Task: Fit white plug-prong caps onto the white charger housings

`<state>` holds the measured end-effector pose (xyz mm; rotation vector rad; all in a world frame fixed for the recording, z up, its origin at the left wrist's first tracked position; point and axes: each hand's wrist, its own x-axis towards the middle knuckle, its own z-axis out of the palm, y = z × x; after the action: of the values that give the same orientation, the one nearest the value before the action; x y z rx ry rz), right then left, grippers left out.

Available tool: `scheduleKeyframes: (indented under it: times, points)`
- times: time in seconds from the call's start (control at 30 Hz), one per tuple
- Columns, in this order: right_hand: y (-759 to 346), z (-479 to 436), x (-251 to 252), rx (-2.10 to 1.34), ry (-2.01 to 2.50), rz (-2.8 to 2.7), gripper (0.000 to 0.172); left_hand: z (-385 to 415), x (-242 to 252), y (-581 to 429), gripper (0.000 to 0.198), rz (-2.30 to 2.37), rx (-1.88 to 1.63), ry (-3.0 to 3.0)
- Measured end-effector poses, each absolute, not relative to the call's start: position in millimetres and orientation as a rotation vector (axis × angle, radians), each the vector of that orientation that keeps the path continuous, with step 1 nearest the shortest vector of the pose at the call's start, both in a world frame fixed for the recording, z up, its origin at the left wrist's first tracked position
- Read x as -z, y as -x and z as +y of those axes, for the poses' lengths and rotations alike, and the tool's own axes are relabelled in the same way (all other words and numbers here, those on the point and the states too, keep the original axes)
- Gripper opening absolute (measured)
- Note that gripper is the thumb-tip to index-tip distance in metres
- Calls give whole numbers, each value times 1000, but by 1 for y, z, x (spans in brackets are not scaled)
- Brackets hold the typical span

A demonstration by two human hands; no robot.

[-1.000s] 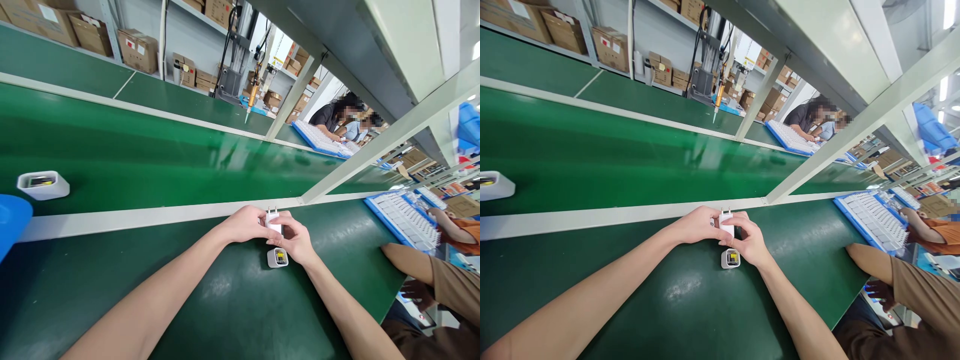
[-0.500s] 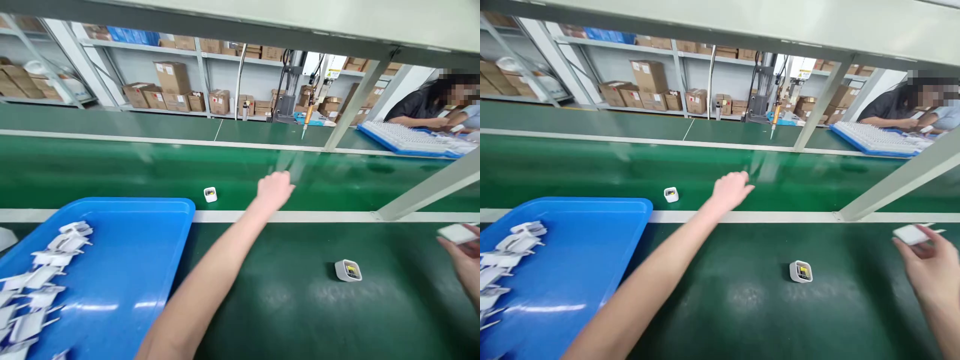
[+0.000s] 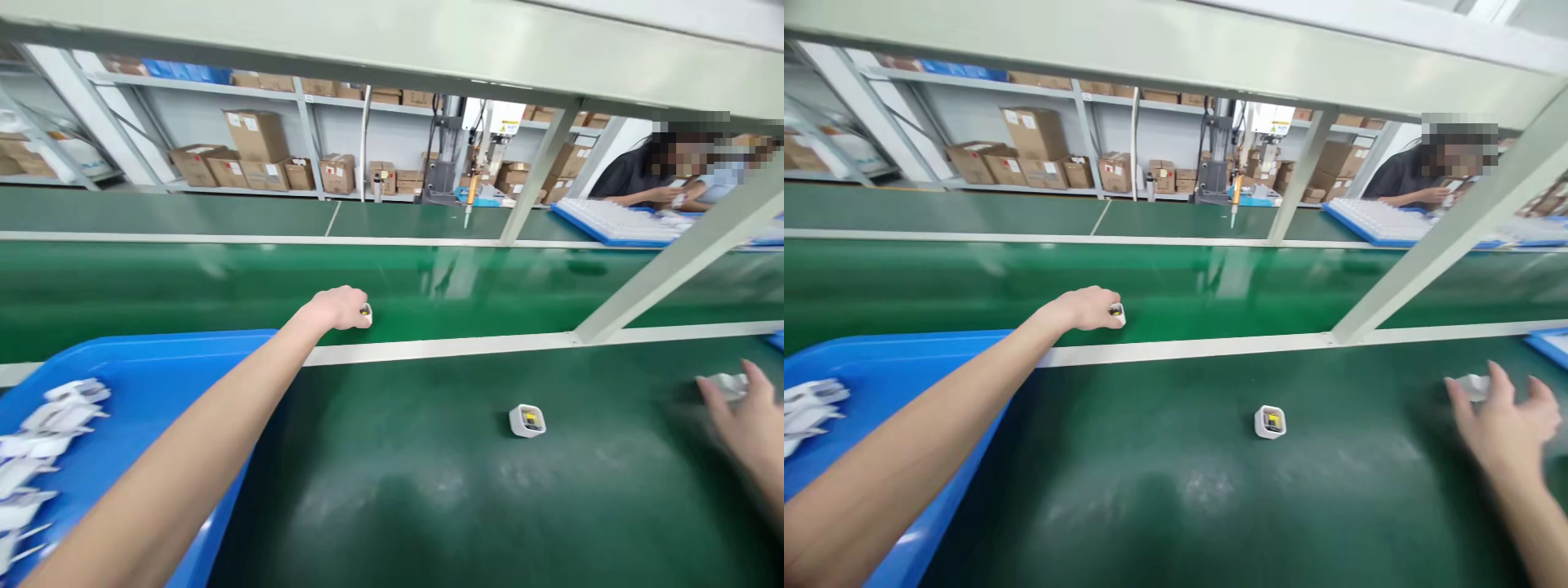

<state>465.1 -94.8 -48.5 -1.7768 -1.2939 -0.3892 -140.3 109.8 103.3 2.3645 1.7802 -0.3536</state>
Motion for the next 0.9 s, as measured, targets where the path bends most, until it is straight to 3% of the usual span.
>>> scheduleKeyframes:
  times: [0.07, 0.13, 0.27, 0.37, 0.47, 0.63, 0.77, 0.9]
  points:
    - [-418, -89, 28, 661, 1756, -1320, 53, 101, -101, 96, 30, 1593, 305, -2457]
    - [-364, -76, 14, 542, 1682, -1511, 51, 85, -95, 44, 33, 1346, 277, -2548]
    - [-272, -42, 8, -256, 1492, -1786, 38, 50, -75, -32, 29, 1093, 300, -2591]
    - [-239, -27, 14, -622, 1424, -1733, 34, 46, -65, -40, 53, 1110, 266, -2549]
    - [-228, -25, 16, -593, 1340, -1672, 36, 52, -66, -26, 74, 1171, 7, -2322]
    - [-223, -34, 2, -343, 1137, -1857, 53, 39, -80, -37, 76, 890, -364, -1926]
    - [-227, -38, -1, -210, 1137, -1760, 34, 28, -87, -55, 69, 611, -329, -1811]
    - [-239, -35, 9, -439, 1172, -1462, 26, 53, -68, -41, 68, 681, -329, -1932]
